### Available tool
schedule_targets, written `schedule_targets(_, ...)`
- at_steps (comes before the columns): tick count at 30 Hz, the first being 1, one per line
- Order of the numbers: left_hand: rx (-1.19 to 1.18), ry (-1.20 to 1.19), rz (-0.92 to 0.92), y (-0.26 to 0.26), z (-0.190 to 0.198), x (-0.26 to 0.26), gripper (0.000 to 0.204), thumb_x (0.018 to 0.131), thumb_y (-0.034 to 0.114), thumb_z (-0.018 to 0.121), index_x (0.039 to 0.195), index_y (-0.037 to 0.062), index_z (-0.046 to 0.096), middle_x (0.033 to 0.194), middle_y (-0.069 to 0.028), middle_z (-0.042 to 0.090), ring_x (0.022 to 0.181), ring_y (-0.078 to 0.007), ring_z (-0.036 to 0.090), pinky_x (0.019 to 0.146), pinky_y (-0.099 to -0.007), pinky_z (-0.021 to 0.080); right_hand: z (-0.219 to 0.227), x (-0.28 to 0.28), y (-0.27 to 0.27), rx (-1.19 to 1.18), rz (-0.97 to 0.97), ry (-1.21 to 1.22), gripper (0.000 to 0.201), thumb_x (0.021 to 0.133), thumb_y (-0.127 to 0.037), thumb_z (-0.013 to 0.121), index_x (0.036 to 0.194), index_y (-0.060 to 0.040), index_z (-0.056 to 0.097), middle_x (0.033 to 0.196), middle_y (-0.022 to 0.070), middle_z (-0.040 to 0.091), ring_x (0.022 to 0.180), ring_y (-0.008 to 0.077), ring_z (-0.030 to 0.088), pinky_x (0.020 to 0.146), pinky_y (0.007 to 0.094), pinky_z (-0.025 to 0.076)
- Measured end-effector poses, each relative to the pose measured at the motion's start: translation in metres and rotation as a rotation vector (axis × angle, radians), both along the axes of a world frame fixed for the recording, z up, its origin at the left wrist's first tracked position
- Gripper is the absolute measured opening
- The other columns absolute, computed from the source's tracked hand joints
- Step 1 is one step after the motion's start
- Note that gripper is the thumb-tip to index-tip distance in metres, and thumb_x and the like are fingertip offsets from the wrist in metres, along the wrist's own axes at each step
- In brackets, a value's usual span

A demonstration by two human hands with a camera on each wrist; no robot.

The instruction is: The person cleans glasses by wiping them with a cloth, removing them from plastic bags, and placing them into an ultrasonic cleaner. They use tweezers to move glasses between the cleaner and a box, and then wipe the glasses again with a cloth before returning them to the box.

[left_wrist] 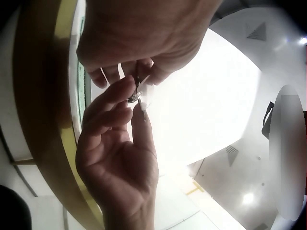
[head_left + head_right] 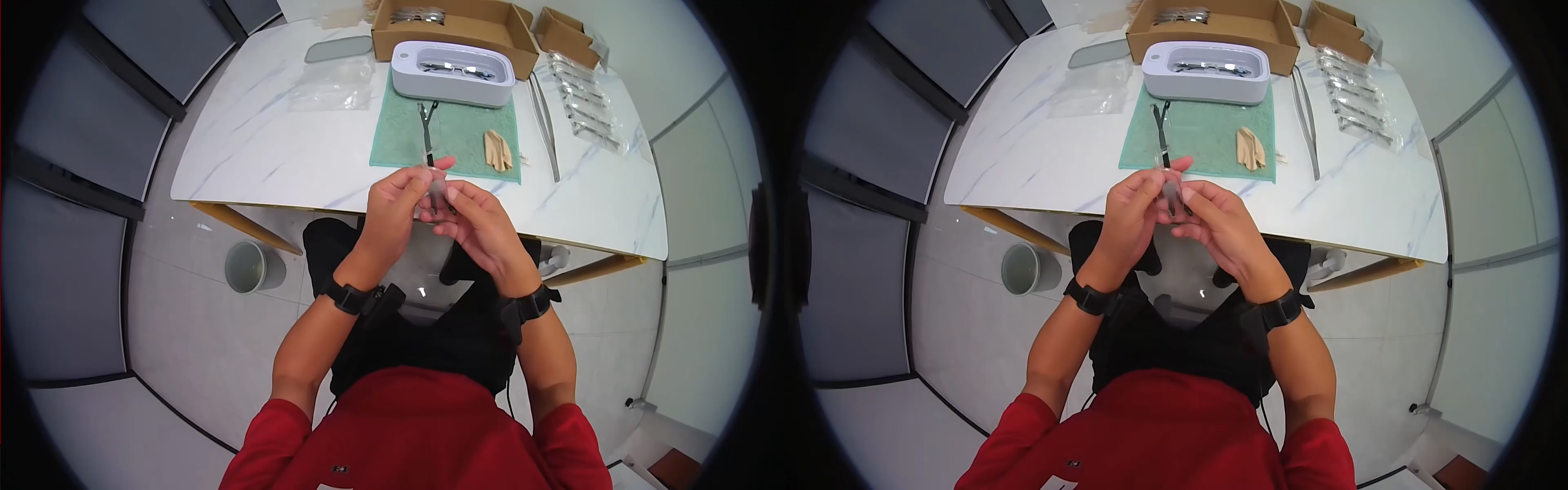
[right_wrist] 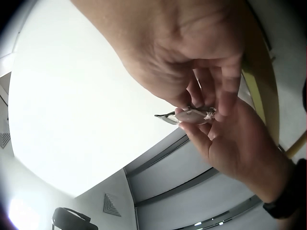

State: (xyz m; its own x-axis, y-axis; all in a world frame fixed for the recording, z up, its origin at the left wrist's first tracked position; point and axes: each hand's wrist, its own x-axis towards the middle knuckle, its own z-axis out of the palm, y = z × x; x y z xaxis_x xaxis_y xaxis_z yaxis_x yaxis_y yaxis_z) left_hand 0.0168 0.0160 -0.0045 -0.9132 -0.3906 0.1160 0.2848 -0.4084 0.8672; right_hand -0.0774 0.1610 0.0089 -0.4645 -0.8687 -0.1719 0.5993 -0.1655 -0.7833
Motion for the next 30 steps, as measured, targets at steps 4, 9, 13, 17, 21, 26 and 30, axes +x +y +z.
schedule_targets(4, 0.06, 0.011, -0.019, -0.001, 0.001, -0.003, 0.03, 0.106, 0.018, 0.05, 0.113, -0.0051, 0.067, 0.137, -0.0237, 0.06, 0.091, -0.0158, 0.064, 0.078, -0.0285, 0.054, -0.004, -0.004, -0.002, -0.059, 0.02, -0.05, 0.027, 0.105, -0.022, 0.056, 0.12, -0.0003, 0.061, 0.104, 0.0087, 0.069, 0.092, 0.017, 0.068, 0.072, 0.0258, 0.056)
schedule_targets(9, 0.123, 0.02, -0.042, -0.001, 0.0, -0.006, 0.028, 0.107, 0.019, 0.049, 0.11, -0.0043, 0.066, 0.137, -0.0239, 0.059, 0.088, -0.0147, 0.062, 0.075, -0.028, 0.053, -0.001, -0.005, -0.004, -0.048, 0.013, -0.085, 0.028, 0.103, -0.02, 0.058, 0.122, 0.0002, 0.06, 0.103, 0.0071, 0.069, 0.088, 0.015, 0.068, 0.069, 0.0245, 0.054)
schedule_targets(13, 0.148, 0.0, -0.025, 0.001, 0.006, -0.007, 0.027, 0.106, 0.019, 0.051, 0.107, -0.0037, 0.065, 0.136, -0.0231, 0.06, 0.083, -0.0123, 0.06, 0.073, -0.0264, 0.051, -0.005, -0.01, -0.006, -0.034, 0.018, -0.07, 0.027, 0.102, -0.019, 0.061, 0.122, 0.0001, 0.062, 0.102, 0.007, 0.07, 0.086, 0.0147, 0.07, 0.067, 0.0233, 0.055)
schedule_targets(17, 0.134, 0.035, -0.081, -0.005, 0.003, -0.008, 0.027, 0.106, 0.02, 0.051, 0.107, -0.0037, 0.065, 0.136, -0.0252, 0.059, 0.086, -0.0142, 0.061, 0.075, -0.0281, 0.051, -0.004, -0.012, -0.007, -0.007, 0.022, -0.052, 0.023, 0.101, -0.018, 0.063, 0.115, -0.0014, 0.064, 0.094, 0.0047, 0.069, 0.082, 0.012, 0.066, 0.065, 0.0226, 0.052)
schedule_targets(21, 0.126, 0.064, -0.122, -0.008, 0.0, -0.009, 0.027, 0.106, 0.02, 0.051, 0.107, -0.0035, 0.065, 0.136, -0.0261, 0.059, 0.089, -0.0158, 0.061, 0.076, -0.0308, 0.052, -0.007, -0.014, -0.009, -0.003, 0.003, -0.012, 0.02, 0.1, -0.017, 0.064, 0.113, -0.0024, 0.065, 0.091, 0.0039, 0.068, 0.078, 0.0113, 0.063, 0.061, 0.0216, 0.048)
schedule_targets(26, 0.153, 0.065, -0.139, -0.01, -0.003, -0.009, 0.025, 0.106, 0.019, 0.052, 0.106, -0.0031, 0.064, 0.134, -0.0254, 0.06, 0.092, -0.0168, 0.061, 0.078, -0.0324, 0.053, 0.0, -0.01, -0.01, 0.042, -0.043, 0.058, 0.018, 0.099, -0.016, 0.063, 0.112, -0.0029, 0.066, 0.089, 0.0037, 0.067, 0.077, 0.0112, 0.062, 0.061, 0.0216, 0.046)
schedule_targets(30, 0.172, 0.069, -0.114, -0.013, -0.008, -0.01, 0.021, 0.105, 0.016, 0.053, 0.106, -0.0017, 0.063, 0.128, -0.0232, 0.063, 0.089, -0.0179, 0.062, 0.08, -0.0342, 0.053, -0.001, -0.01, -0.014, 0.083, -0.074, 0.108, 0.016, 0.099, -0.016, 0.063, 0.109, -0.0035, 0.067, 0.087, 0.0032, 0.066, 0.074, 0.01, 0.059, 0.06, 0.022, 0.043)
